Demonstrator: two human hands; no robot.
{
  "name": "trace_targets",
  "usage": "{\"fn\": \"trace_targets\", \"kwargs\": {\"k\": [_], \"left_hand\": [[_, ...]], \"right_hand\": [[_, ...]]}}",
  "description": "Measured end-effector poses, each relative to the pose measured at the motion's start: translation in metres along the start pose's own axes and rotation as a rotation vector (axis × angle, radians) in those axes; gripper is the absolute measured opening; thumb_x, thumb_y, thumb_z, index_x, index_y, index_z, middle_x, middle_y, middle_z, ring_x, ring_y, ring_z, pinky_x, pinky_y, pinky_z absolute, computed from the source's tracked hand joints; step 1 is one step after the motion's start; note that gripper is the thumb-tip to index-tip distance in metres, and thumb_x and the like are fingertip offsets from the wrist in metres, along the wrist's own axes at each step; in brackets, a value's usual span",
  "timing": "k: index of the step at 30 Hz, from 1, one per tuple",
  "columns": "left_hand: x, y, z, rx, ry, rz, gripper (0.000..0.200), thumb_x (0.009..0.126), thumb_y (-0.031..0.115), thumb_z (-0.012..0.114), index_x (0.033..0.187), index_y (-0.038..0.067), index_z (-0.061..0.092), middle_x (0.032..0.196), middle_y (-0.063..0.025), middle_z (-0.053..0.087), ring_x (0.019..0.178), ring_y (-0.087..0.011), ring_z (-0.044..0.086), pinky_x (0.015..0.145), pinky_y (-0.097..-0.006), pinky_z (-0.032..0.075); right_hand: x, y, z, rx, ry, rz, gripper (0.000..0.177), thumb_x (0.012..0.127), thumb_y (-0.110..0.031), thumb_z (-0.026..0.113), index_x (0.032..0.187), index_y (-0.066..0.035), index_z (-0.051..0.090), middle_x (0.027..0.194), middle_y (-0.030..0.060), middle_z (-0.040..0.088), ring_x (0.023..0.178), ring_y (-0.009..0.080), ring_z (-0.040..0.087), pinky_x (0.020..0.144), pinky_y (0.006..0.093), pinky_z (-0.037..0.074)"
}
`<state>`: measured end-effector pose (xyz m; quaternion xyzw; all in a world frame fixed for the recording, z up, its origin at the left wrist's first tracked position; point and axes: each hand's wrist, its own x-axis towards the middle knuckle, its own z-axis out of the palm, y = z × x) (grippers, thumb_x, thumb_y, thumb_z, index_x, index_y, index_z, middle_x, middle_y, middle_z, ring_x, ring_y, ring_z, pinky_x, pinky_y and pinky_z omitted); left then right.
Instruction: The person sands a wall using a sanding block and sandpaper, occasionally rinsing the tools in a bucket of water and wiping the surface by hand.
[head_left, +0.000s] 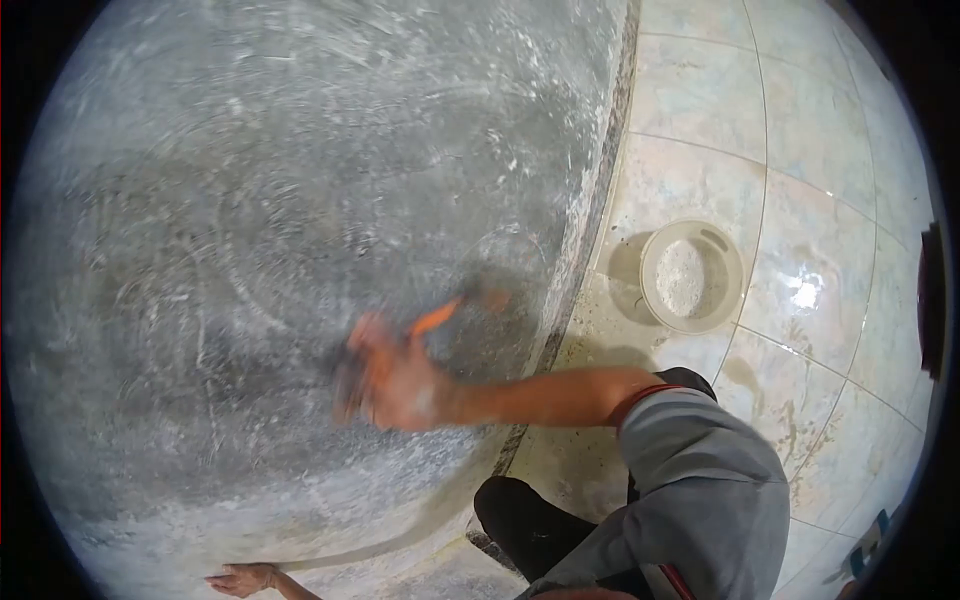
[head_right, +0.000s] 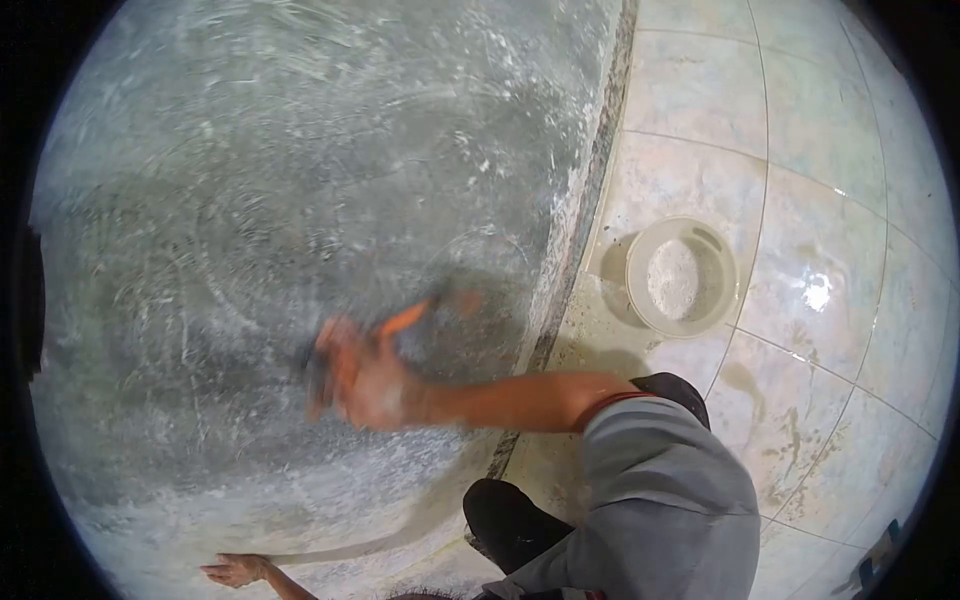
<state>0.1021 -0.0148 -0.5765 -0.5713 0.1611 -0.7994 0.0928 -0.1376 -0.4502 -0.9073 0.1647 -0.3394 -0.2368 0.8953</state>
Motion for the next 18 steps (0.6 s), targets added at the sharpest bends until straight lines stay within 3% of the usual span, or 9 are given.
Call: {"fn": "trace_targets", "kwargs": {"k": [1, 5, 7, 8, 9, 12, 13, 16, 18], "left_hand": [[-0.002, 0.001, -0.002, 0.01, 0.01, -0.001, 0.067, 0.102, 0.058, 0.028, 0.15, 0.011, 0.037, 0.144, -0.0199, 0.045, 0.129, -0.0378, 0.047, 0.099, -0.0533, 0.041], [0.008, 0.018, -0.025, -0.111, -0.038, -0.051, 0.067, 0.102, 0.055, 0.032, 0.146, 0.005, 0.042, 0.141, -0.0246, 0.048, 0.131, -0.0413, 0.044, 0.101, -0.0544, 0.039], [0.017, 0.027, -0.033, -0.132, -0.035, -0.045, 0.068, 0.102, 0.055, 0.034, 0.146, 0.005, 0.042, 0.141, -0.025, 0.048, 0.131, -0.0419, 0.044, 0.1, -0.0542, 0.039], [0.016, 0.031, -0.039, -0.162, -0.019, -0.012, 0.068, 0.102, 0.055, 0.035, 0.146, 0.004, 0.042, 0.141, -0.0254, 0.047, 0.13, -0.0425, 0.044, 0.1, -0.054, 0.039], [0.017, 0.036, -0.042, -0.15, -0.047, -0.046, 0.068, 0.102, 0.055, 0.035, 0.146, 0.004, 0.042, 0.141, -0.0254, 0.047, 0.13, -0.0425, 0.044, 0.1, -0.054, 0.039], [0.018, 0.037, -0.043, -0.183, -0.048, -0.076, 0.067, 0.102, 0.054, 0.035, 0.145, 0.004, 0.043, 0.141, -0.0256, 0.048, 0.13, -0.0427, 0.044, 0.099, -0.0538, 0.039], [0.016, 0.035, -0.041, -0.178, -0.043, -0.093, 0.066, 0.102, 0.054, 0.037, 0.145, 0.005, 0.044, 0.14, -0.0257, 0.048, 0.13, -0.0424, 0.045, 0.099, -0.0536, 0.039], [0.023, 0.056, -0.053, -0.231, -0.051, -0.157, 0.065, 0.1, 0.056, 0.04, 0.143, 0.008, 0.048, 0.139, -0.0266, 0.048, 0.128, -0.0426, 0.046, 0.1, -0.0528, 0.039], [0.026, 0.051, -0.051, -0.285, -0.005, -0.162, 0.066, 0.098, 0.059, 0.042, 0.143, 0.011, 0.049, 0.141, -0.0261, 0.047, 0.129, -0.0426, 0.046, 0.101, -0.0534, 0.038]], "right_hand": [[0.001, 0.004, 0.009, -0.012, 0.003, 0.016, 0.072, 0.088, -0.074, 0.042, 0.139, -0.024, 0.046, 0.133, 0.0027, 0.048, 0.118, 0.016, 0.05, 0.084, 0.0403, 0.049], [0.018, -0.006, 0.076, -2.836, -1.038, -0.697, 0.044, 0.091, -0.029, 0.06, 0.132, -0.016, 0.055, 0.147, 0.0107, 0.04, 0.126, 0.0198, 0.047, 0.096, 0.0506, 0.042], [0.047, -0.086, 0.095, -2.665, -0.698, -0.64, 0.049, 0.08, -0.024, 0.067, 0.127, -0.011, 0.059, 0.15, 0.0154, 0.04, 0.138, 0.0262, 0.037, 0.105, 0.0561, 0.032], [0.047, -0.124, 0.137, -3.117, -0.441, -0.562, 0.056, 0.079, -0.023, 0.067, 0.133, -0.011, 0.054, 0.138, 0.015, 0.052, 0.132, 0.028, 0.046, 0.104, 0.0578, 0.032], [0.063, -0.165, 0.149, -3.001, 0.008, -0.865, 0.063, 0.08, -0.025, 0.066, 0.138, -0.007, 0.047, 0.135, 0.0189, 0.053, 0.13, 0.0304, 0.049, 0.106, 0.061, 0.031], [0.111, -0.343, 0.107, -2.905, 0.813, -1.18, 0.065, 0.096, -0.04, 0.053, 0.141, 0.005, 0.038, 0.137, 0.0337, 0.046, 0.125, 0.0468, 0.047, 0.109, 0.0503, 0.034], [0.11, -0.3, 0.159, -2.114, 0.917, -1.192, 0.064, 0.099, -0.04, 0.049, 0.138, 0.01, 0.04, 0.14, 0.0362, 0.04, 0.13, 0.0483, 0.041, 0.111, 0.0497, 0.03], [0.087, -0.245, 0.108, -2.155, 0.799, -1.242, 0.056, 0.099, -0.035, 0.05, 0.129, 0.012, 0.045, 0.136, 0.0359, 0.043, 0.127, 0.0464, 0.042, 0.111, 0.0471, 0.029], [0.045, -0.143, 0.074, -2.098, 0.74, -1.111, 0.044, 0.1, -0.027, 0.052, 0.12, 0.012, 0.048, 0.119, 0.0314, 0.051, 0.109, 0.039, 0.048, 0.102, 0.0448, 0.034]]}}
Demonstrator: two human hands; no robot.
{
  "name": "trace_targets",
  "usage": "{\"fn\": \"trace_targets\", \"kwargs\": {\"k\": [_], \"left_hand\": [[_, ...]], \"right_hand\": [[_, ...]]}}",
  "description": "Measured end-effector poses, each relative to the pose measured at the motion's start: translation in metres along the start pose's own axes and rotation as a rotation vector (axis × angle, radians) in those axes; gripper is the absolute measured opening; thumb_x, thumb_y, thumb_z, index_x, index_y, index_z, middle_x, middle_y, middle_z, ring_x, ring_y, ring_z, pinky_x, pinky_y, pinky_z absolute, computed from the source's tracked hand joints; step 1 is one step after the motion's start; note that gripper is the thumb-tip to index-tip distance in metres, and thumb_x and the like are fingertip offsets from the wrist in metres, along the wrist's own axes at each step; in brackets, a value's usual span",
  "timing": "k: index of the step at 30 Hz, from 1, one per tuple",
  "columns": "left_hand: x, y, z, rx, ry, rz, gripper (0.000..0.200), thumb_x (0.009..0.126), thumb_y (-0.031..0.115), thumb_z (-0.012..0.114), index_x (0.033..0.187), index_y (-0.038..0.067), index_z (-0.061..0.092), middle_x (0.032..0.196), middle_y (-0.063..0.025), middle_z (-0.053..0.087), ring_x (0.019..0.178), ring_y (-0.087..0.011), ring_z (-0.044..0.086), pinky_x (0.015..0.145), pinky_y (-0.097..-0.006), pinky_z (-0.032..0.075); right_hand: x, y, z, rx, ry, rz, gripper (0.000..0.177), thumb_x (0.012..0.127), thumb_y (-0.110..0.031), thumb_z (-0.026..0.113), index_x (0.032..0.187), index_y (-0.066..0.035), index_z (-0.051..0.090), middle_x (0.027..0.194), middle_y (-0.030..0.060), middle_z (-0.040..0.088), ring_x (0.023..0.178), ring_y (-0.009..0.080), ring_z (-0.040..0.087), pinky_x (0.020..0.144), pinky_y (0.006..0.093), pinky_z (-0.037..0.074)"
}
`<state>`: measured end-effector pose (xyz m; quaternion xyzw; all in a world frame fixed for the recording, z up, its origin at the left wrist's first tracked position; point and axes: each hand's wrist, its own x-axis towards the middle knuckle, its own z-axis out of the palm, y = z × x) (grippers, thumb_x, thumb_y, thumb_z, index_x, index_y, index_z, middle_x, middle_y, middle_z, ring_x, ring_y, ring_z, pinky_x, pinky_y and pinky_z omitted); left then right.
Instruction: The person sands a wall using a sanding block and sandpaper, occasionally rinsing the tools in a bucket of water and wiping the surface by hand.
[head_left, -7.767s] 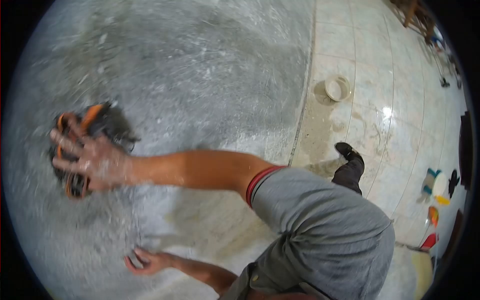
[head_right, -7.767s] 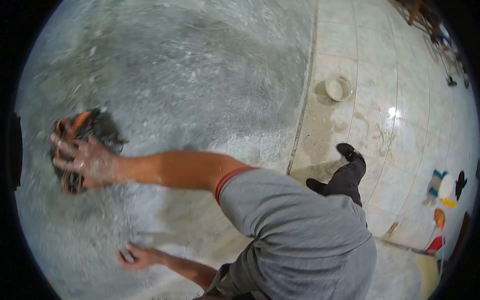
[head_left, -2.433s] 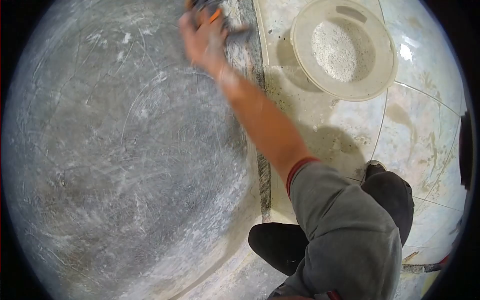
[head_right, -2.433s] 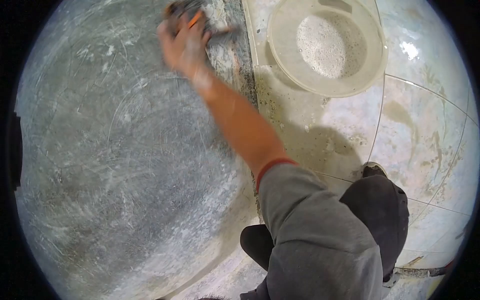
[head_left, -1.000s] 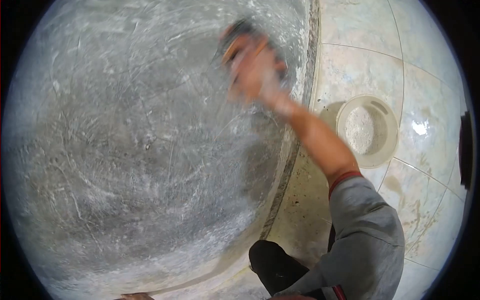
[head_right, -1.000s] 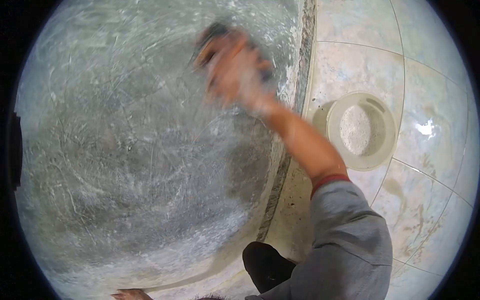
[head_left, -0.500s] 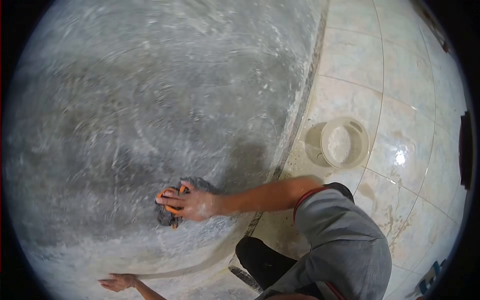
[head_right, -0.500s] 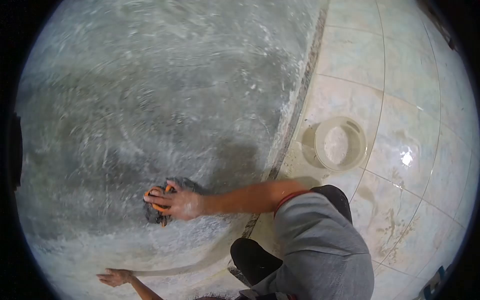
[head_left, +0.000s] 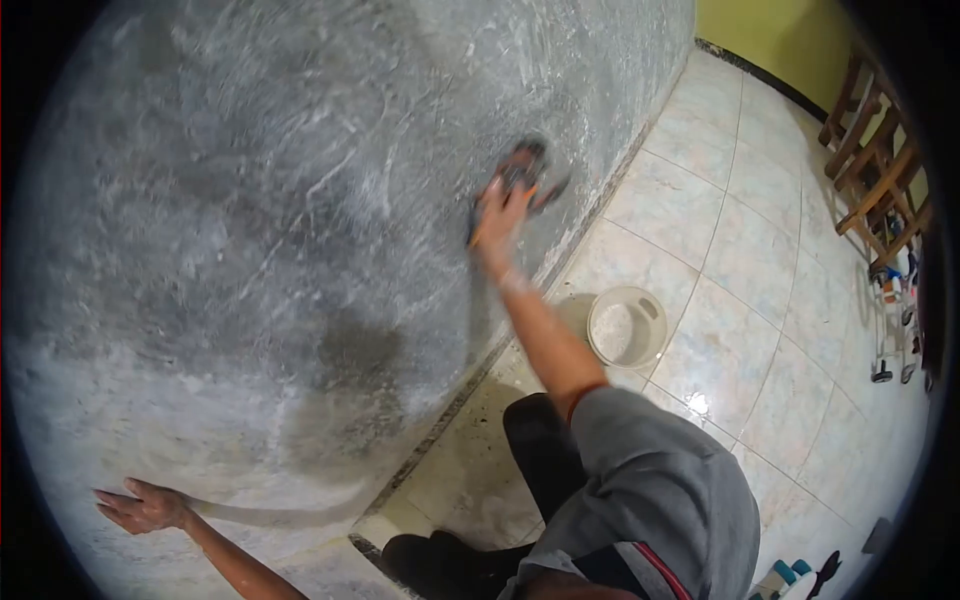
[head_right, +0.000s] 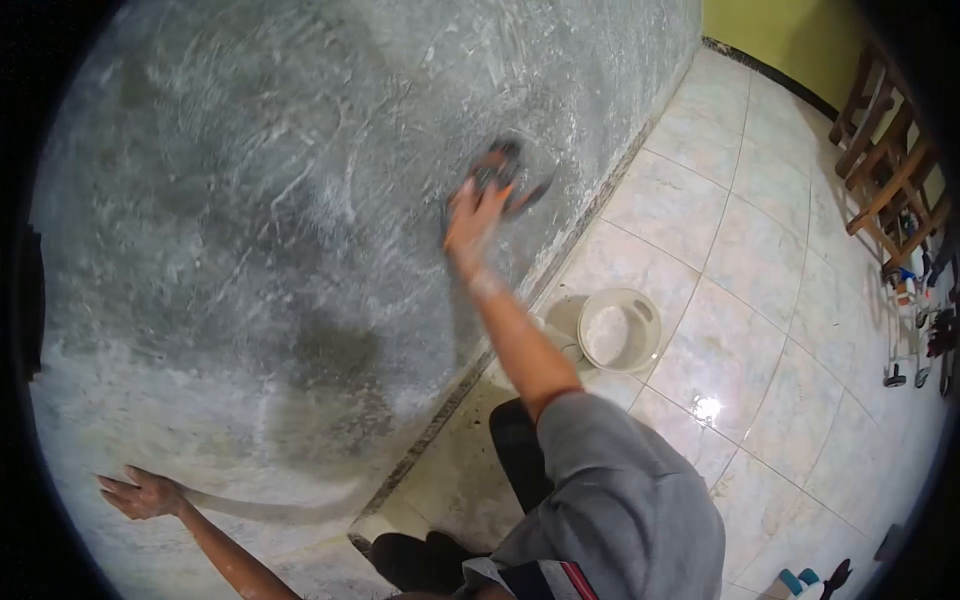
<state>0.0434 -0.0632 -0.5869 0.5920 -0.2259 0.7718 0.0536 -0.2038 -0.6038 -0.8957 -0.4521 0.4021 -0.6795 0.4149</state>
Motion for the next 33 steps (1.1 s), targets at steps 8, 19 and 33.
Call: {"fn": "trace_targets", "kwargs": {"k": [8, 19, 33], "left_hand": [[-0.064, 0.046, -0.018, -0.176, -0.027, -0.218, 0.06, 0.096, 0.045, 0.057, 0.141, 0.005, 0.047, 0.142, -0.0229, 0.045, 0.132, -0.0392, 0.042, 0.104, -0.053, 0.039], [-0.27, 0.283, -0.149, -2.722, -0.596, -1.776, 0.047, 0.093, 0.016, 0.058, 0.137, 0.005, 0.043, 0.127, -0.0073, 0.053, 0.116, -0.0197, 0.052, 0.095, -0.0379, 0.043], [-0.302, 0.267, -0.129, -1.786, -0.762, -1.96, 0.045, 0.091, 0.029, 0.054, 0.123, -0.002, 0.056, 0.123, -0.016, 0.059, 0.117, -0.0301, 0.054, 0.1, -0.0435, 0.044]], "right_hand": [[-0.347, -0.093, -0.037, 0.183, -0.74, -0.043, 0.048, 0.085, 0.009, 0.044, 0.13, -0.004, 0.054, 0.127, 0.0223, 0.054, 0.104, 0.0283, 0.064, 0.083, 0.0322, 0.053], [-0.291, -0.167, 0.015, 0.252, -0.924, -0.485, 0.079, 0.076, -0.005, 0.065, 0.144, -0.004, 0.025, 0.12, 0.0164, 0.057, 0.111, 0.0255, 0.058, 0.098, 0.0373, 0.045], [-0.325, -0.13, 0.061, -0.202, -0.799, -0.55, 0.058, 0.068, -0.032, 0.079, 0.115, -0.007, 0.057, 0.102, 0.0177, 0.066, 0.092, 0.0305, 0.066, 0.08, 0.0396, 0.054]]}}
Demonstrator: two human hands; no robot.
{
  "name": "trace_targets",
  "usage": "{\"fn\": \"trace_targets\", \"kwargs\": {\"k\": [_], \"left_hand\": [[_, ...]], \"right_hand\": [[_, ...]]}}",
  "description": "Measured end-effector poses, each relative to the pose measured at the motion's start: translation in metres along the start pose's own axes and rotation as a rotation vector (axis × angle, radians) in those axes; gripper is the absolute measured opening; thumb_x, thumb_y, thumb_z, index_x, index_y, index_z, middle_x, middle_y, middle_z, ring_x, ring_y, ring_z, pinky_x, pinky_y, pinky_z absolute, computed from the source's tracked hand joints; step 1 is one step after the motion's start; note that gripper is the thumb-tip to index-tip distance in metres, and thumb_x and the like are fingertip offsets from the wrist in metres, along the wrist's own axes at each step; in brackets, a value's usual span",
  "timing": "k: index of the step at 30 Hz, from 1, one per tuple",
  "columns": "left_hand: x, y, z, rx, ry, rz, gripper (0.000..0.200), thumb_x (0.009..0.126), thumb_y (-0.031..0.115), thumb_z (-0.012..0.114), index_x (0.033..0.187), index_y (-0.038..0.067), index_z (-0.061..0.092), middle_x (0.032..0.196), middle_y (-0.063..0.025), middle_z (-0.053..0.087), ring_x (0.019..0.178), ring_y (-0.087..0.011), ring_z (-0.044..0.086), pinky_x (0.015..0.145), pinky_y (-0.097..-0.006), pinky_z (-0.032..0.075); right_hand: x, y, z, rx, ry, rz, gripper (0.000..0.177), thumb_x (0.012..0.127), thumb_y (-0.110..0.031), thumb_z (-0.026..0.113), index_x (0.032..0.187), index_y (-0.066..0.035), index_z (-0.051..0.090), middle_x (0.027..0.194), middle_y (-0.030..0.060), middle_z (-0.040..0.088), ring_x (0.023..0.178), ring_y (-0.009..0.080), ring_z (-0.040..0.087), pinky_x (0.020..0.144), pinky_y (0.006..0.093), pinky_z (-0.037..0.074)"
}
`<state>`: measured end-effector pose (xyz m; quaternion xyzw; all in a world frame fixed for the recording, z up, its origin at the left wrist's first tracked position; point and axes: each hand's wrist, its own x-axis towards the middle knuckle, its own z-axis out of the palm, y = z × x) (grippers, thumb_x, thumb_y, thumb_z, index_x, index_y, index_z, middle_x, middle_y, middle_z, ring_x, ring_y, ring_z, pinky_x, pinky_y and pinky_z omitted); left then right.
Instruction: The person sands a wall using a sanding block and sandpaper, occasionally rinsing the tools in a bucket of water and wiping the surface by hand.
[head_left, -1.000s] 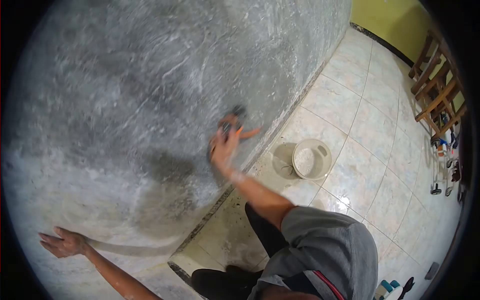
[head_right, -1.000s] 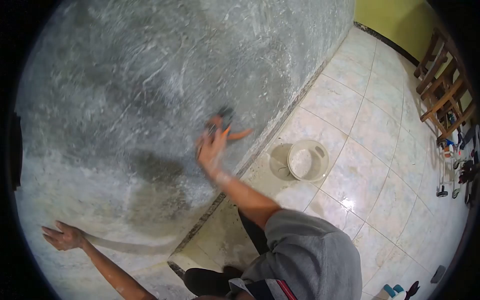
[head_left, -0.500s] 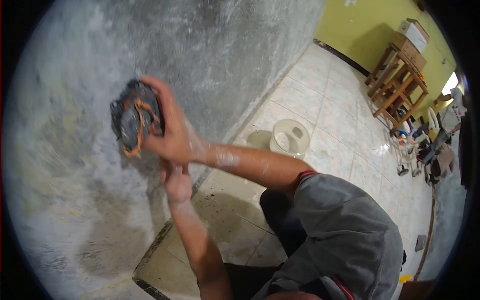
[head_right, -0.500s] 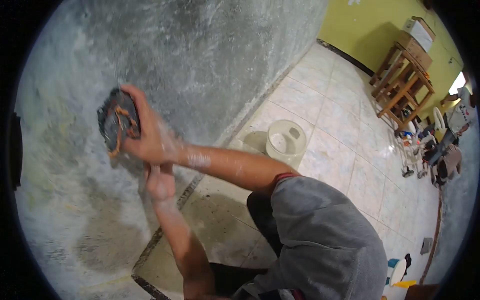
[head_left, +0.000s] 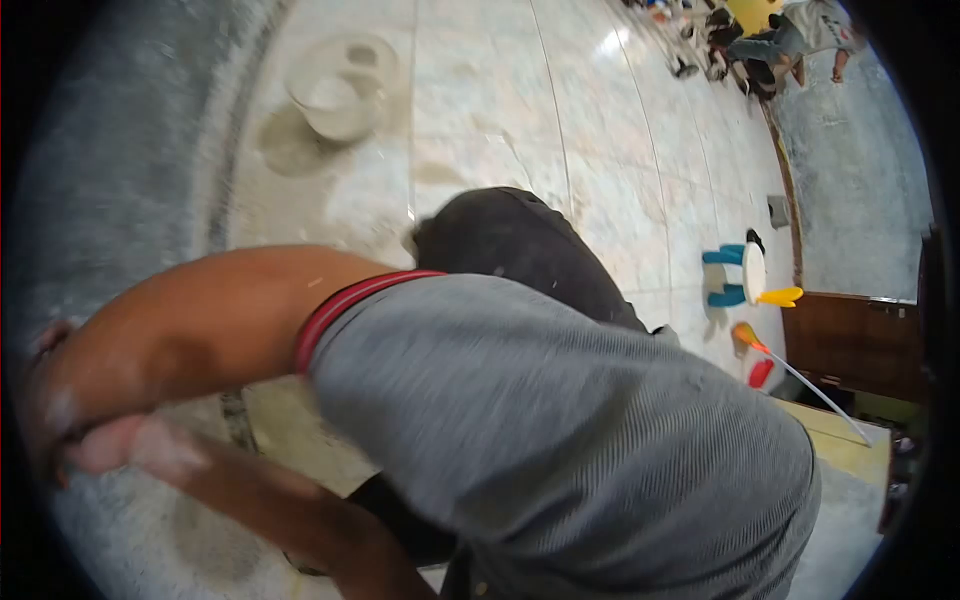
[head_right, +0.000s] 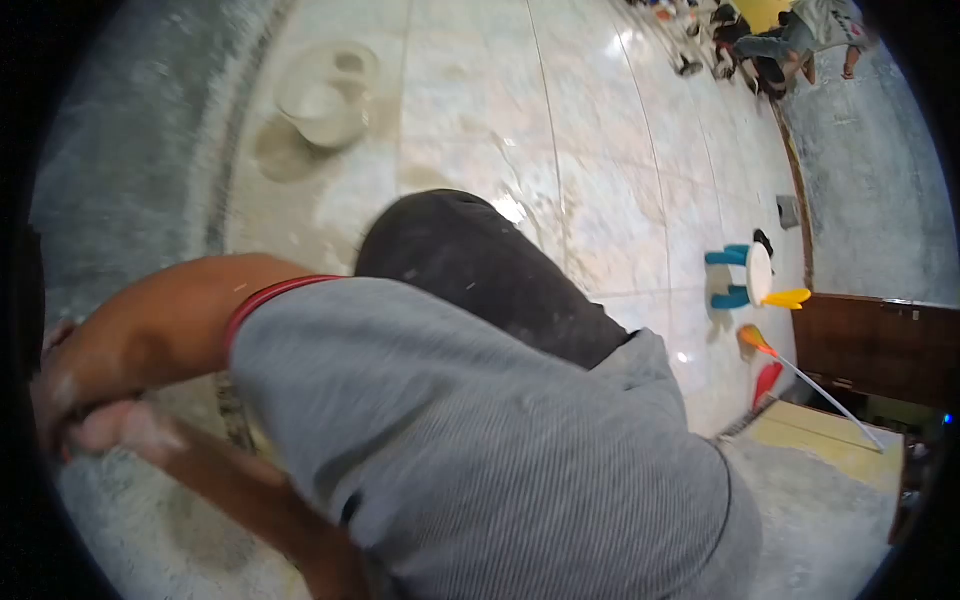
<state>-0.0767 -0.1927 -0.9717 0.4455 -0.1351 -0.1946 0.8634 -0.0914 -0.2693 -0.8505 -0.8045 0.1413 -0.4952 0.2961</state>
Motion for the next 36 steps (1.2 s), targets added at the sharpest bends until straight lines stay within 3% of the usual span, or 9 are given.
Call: {"fn": "trace_targets", "kwargs": {"k": [19, 21, 23, 25, 26, 27, 29, 33, 36], "left_hand": [[0.013, 0.02, -0.012, -0.264, 0.002, 0.064, 0.038, 0.1, 0.019, 0.046, 0.128, -0.006, 0.05, 0.132, -0.0201, 0.052, 0.121, -0.0312, 0.051, 0.104, -0.0425, 0.044], [-0.015, 0.029, 0.044, -0.577, -0.246, 0.085, 0.043, 0.094, 0.022, 0.05, 0.125, -0.008, 0.052, 0.123, -0.0205, 0.058, 0.114, -0.0295, 0.055, 0.097, -0.0427, 0.045], [-0.024, 0.041, 0.058, -0.73, -0.338, -0.001, 0.029, 0.094, 0.023, 0.052, 0.109, 0.0, 0.058, 0.099, -0.012, 0.058, 0.08, -0.0209, 0.052, 0.067, -0.0329, 0.046], [-0.01, 0.054, 0.024, -0.495, -0.439, 0.067, 0.026, 0.097, 0.027, 0.053, 0.102, 0.003, 0.059, 0.093, -0.0086, 0.059, 0.072, -0.0162, 0.051, 0.062, -0.03, 0.044], [-0.006, 0.055, 0.015, -0.321, -0.446, 0.145, 0.029, 0.1, 0.032, 0.052, 0.1, 0.004, 0.059, 0.089, -0.0056, 0.06, 0.064, -0.0127, 0.048, 0.062, -0.0297, 0.043], [-0.027, 0.057, 0.058, -0.161, 0.082, 0.305, 0.035, 0.101, 0.039, 0.052, 0.1, 0.005, 0.059, 0.091, -0.0071, 0.061, 0.071, -0.0144, 0.055, 0.067, -0.0339, 0.049], [-0.026, 0.058, 0.093, 0.247, 0.401, 0.547, 0.038, 0.101, 0.041, 0.049, 0.106, 0.005, 0.059, 0.1, -0.0109, 0.064, 0.087, -0.0192, 0.063, 0.082, -0.0387, 0.052], [-0.01, 0.081, 0.106, 0.283, -0.077, 0.279, 0.048, 0.103, 0.045, 0.042, 0.121, 0.002, 0.056, 0.118, -0.0135, 0.065, 0.11, -0.0262, 0.062, 0.099, -0.0415, 0.048], [0.001, 0.077, 0.164, 0.48, 0.111, 0.253, 0.042, 0.1, 0.047, 0.051, 0.116, 0.009, 0.058, 0.099, -0.0026, 0.061, 0.094, -0.0151, 0.058, 0.083, -0.034, 0.049]], "right_hand": [[-0.007, 0.039, -0.105, 0.174, -0.346, -0.107, 0.026, 0.085, -0.034, 0.06, 0.086, -0.013, 0.075, 0.084, 0.0105, 0.072, 0.082, 0.0269, 0.07, 0.079, 0.0364, 0.055], [0.004, 0.061, -0.139, 0.269, -0.334, 0.073, 0.024, 0.082, -0.031, 0.063, 0.084, -0.012, 0.077, 0.086, 0.0106, 0.073, 0.082, 0.0264, 0.071, 0.077, 0.0365, 0.055], [0.035, 0.099, -0.103, -0.15, -0.421, -0.357, 0.023, 0.074, -0.029, 0.07, 0.085, -0.009, 0.075, 0.083, 0.0134, 0.072, 0.081, 0.0268, 0.07, 0.074, 0.0384, 0.055], [0.045, 0.121, -0.15, 0.02, -0.596, -0.635, 0.025, 0.075, -0.028, 0.074, 0.089, -0.007, 0.074, 0.082, 0.0119, 0.072, 0.08, 0.0243, 0.07, 0.072, 0.0351, 0.054], [0.045, 0.129, -0.162, 0.277, -0.697, -0.256, 0.026, 0.075, -0.027, 0.075, 0.089, -0.006, 0.073, 0.082, 0.0101, 0.072, 0.08, 0.0222, 0.069, 0.072, 0.0333, 0.053], [0.045, 0.138, -0.17, 0.515, -0.798, 0.131, 0.026, 0.075, -0.027, 0.076, 0.089, -0.005, 0.072, 0.082, 0.0084, 0.072, 0.081, 0.0201, 0.069, 0.073, 0.0314, 0.052], [0.048, 0.166, -0.171, 0.584, -1.021, -0.02, 0.044, 0.074, -0.024, 0.08, 0.11, -0.004, 0.066, 0.096, 0.0061, 0.071, 0.092, 0.0166, 0.066, 0.081, 0.0298, 0.05], [0.021, 0.183, -0.136, 0.772, -0.907, -0.279, 0.071, 0.071, -0.02, 0.084, 0.132, -0.004, 0.052, 0.112, 0.0071, 0.067, 0.102, 0.0169, 0.063, 0.089, 0.0292, 0.047], [0.012, 0.169, -0.122, 1.135, -1.046, -0.147, 0.084, 0.073, -0.017, 0.083, 0.144, -0.006, 0.039, 0.121, 0.0073, 0.062, 0.112, 0.0181, 0.058, 0.097, 0.0317, 0.044]]}}
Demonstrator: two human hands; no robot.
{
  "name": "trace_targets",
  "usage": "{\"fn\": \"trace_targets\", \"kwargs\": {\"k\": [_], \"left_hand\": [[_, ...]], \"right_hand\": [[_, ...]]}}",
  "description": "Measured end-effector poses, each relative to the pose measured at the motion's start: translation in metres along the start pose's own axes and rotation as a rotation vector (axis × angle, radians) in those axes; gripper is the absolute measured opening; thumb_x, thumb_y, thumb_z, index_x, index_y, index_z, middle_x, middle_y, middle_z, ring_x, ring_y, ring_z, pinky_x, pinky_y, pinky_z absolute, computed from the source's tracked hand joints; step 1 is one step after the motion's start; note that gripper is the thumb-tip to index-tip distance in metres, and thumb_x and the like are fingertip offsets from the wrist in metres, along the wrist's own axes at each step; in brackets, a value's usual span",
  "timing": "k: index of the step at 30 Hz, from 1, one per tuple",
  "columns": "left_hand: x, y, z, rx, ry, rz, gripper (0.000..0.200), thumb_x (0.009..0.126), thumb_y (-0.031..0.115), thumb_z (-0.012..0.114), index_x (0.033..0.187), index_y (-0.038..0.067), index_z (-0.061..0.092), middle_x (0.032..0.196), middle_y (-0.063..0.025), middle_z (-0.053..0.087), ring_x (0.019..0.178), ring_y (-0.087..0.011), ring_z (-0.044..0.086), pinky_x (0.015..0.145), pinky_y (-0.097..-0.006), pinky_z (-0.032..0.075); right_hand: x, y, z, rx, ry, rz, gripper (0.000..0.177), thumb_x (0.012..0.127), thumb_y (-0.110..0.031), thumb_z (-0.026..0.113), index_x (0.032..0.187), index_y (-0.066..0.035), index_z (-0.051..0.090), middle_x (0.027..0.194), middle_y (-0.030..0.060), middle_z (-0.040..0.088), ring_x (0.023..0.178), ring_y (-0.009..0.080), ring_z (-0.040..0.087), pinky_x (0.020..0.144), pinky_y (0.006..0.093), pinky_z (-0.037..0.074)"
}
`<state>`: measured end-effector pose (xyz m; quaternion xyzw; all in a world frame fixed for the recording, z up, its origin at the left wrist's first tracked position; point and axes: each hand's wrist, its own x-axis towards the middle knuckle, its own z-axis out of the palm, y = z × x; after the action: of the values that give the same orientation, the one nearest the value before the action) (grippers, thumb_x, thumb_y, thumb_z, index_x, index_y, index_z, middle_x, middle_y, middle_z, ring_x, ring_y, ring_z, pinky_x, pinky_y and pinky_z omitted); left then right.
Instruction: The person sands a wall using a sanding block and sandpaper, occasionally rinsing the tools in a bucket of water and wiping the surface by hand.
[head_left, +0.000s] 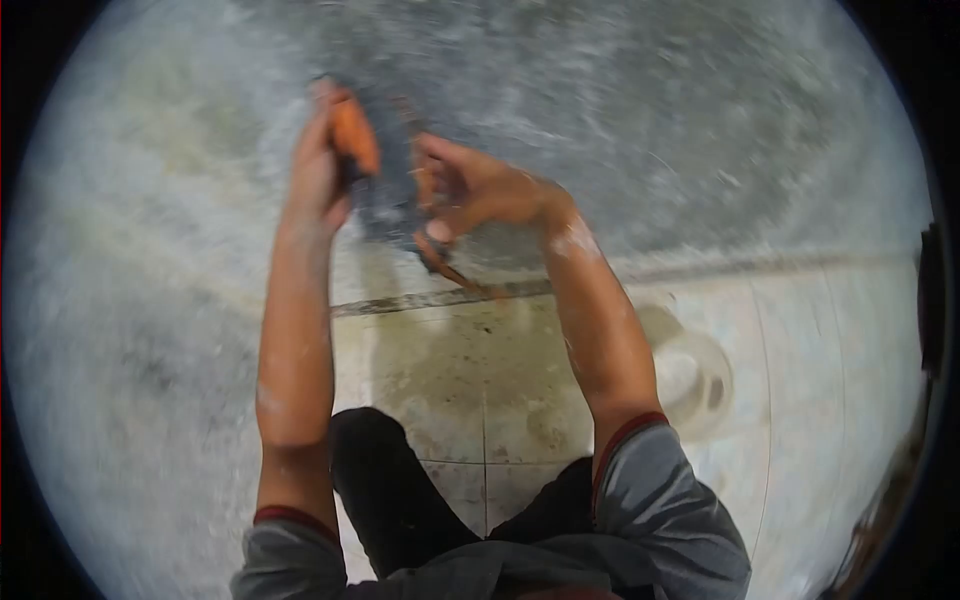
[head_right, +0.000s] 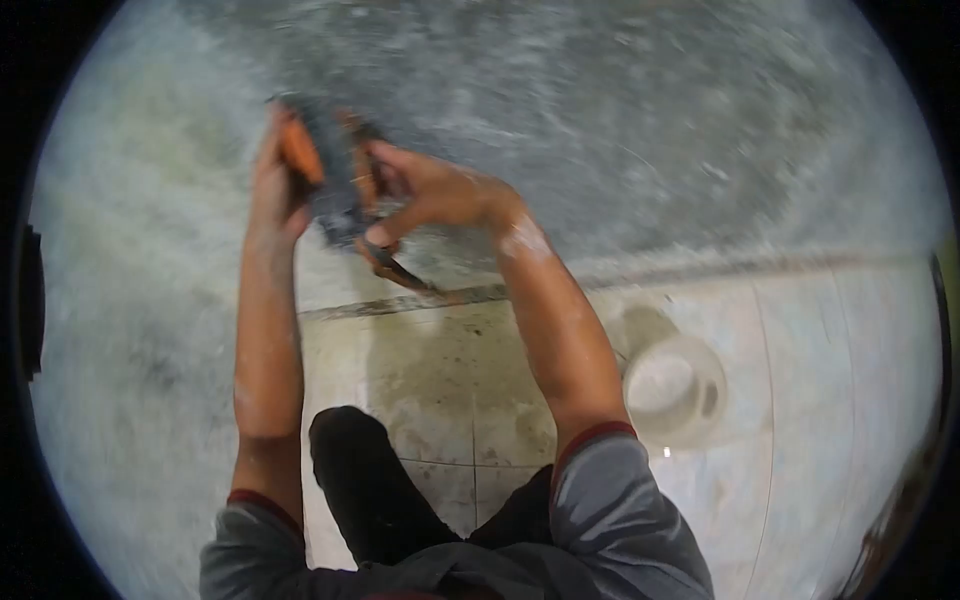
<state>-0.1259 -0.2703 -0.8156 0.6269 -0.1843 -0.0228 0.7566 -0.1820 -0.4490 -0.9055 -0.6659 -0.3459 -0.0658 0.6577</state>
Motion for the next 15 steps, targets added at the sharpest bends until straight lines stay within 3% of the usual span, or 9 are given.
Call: {"fn": "trace_targets", "kwargs": {"k": [2, 3, 5, 6, 8, 10, 11, 13, 15], "left_hand": [[0.004, 0.018, 0.026, 0.044, -0.069, -0.053, 0.038, 0.096, 0.048, 0.058, 0.101, 0.011, 0.064, 0.086, 0.0002, 0.059, 0.08, -0.0124, 0.054, 0.074, -0.029, 0.047], [0.013, 0.026, 0.017, 0.063, -0.035, -0.021, 0.038, 0.096, 0.048, 0.058, 0.101, 0.011, 0.064, 0.086, 0.0002, 0.059, 0.08, -0.0124, 0.054, 0.074, -0.029, 0.047], [0.026, 0.032, -0.016, 0.207, -0.002, -0.1, 0.035, 0.096, 0.044, 0.06, 0.098, 0.01, 0.065, 0.085, -0.0007, 0.061, 0.081, -0.0117, 0.055, 0.076, -0.0296, 0.047], [0.022, 0.032, -0.034, 0.195, -0.081, -0.045, 0.032, 0.094, 0.039, 0.062, 0.101, 0.008, 0.065, 0.091, -0.0021, 0.064, 0.086, -0.0112, 0.058, 0.077, -0.0273, 0.047], [-0.008, 0.012, -0.038, 0.344, -0.076, 0.015, 0.025, 0.093, 0.032, 0.064, 0.089, 0.008, 0.066, 0.082, -0.0004, 0.063, 0.064, -0.0123, 0.052, 0.061, -0.0266, 0.042], [-0.01, -0.006, -0.074, 0.717, -0.367, -0.293, 0.019, 0.091, 0.019, 0.065, 0.08, 0.004, 0.068, 0.087, -0.004, 0.07, 0.073, -0.0117, 0.06, 0.069, -0.0286, 0.048], [-0.018, -0.02, -0.075, 0.975, -0.309, -0.218, 0.019, 0.094, 0.016, 0.063, 0.08, 0.003, 0.067, 0.079, -0.0024, 0.068, 0.077, -0.0111, 0.062, 0.07, -0.0274, 0.048], [-0.018, -0.032, -0.076, 0.974, -0.325, -0.234, 0.017, 0.096, 0.016, 0.062, 0.084, 0.004, 0.068, 0.081, -0.0029, 0.068, 0.077, -0.0111, 0.061, 0.072, -0.0281, 0.048], [-0.018, -0.036, -0.058, 0.729, -0.462, -0.196, 0.018, 0.093, 0.019, 0.067, 0.106, 0.006, 0.065, 0.099, -0.0047, 0.067, 0.09, -0.0136, 0.063, 0.08, -0.0308, 0.05]], "right_hand": [[0.007, 0.003, 0.0, 0.355, 0.08, 0.029, 0.054, 0.077, -0.022, 0.081, 0.12, -0.003, 0.054, 0.106, 0.0064, 0.066, 0.091, 0.0165, 0.063, 0.08, 0.0298, 0.05], [0.007, 0.001, -0.008, 0.367, 0.039, 0.003, 0.054, 0.077, -0.022, 0.081, 0.12, -0.003, 0.054, 0.106, 0.0064, 0.066, 0.091, 0.0165, 0.063, 0.08, 0.0298, 0.05], [0.0, -0.003, -0.032, 0.298, 0.244, 0.103, 0.036, 0.085, -0.02, 0.075, 0.109, 0.0, 0.058, 0.094, 0.0044, 0.065, 0.084, 0.0134, 0.063, 0.075, 0.0275, 0.051], [-0.008, -0.014, -0.041, 0.309, 0.23, 0.079, 0.036, 0.085, -0.02, 0.075, 0.109, 0.0, 0.058, 0.094, 0.0044, 0.065, 0.084, 0.0134, 0.063, 0.075, 0.0275, 0.051], [-0.026, -0.032, -0.053, 0.42, 0.371, 0.017, 0.026, 0.09, -0.02, 0.069, 0.105, -0.001, 0.061, 0.09, 0.0042, 0.065, 0.081, 0.0103, 0.062, 0.072, 0.0257, 0.05], [-0.032, -0.037, -0.057, 0.572, 0.509, -0.154, 0.021, 0.092, -0.018, 0.066, 0.103, -0.001, 0.063, 0.089, 0.004, 0.065, 0.08, 0.0078, 0.061, 0.071, 0.0247, 0.05], [-0.032, -0.036, -0.059, 0.682, 0.6, -0.297, 0.018, 0.093, -0.016, 0.064, 0.103, -0.001, 0.063, 0.09, 0.0039, 0.065, 0.081, 0.0063, 0.061, 0.072, 0.0243, 0.05], [-0.031, -0.035, -0.062, 0.623, 0.612, -0.282, 0.023, 0.094, -0.016, 0.063, 0.111, 0.0, 0.063, 0.093, 0.0046, 0.067, 0.082, 0.0083, 0.062, 0.075, 0.0245, 0.051], [-0.03, -0.039, -0.051, 0.586, 0.492, -0.178, 0.035, 0.092, -0.014, 0.066, 0.122, 0.004, 0.059, 0.11, 0.0096, 0.065, 0.097, 0.015, 0.062, 0.086, 0.0284, 0.05]]}}
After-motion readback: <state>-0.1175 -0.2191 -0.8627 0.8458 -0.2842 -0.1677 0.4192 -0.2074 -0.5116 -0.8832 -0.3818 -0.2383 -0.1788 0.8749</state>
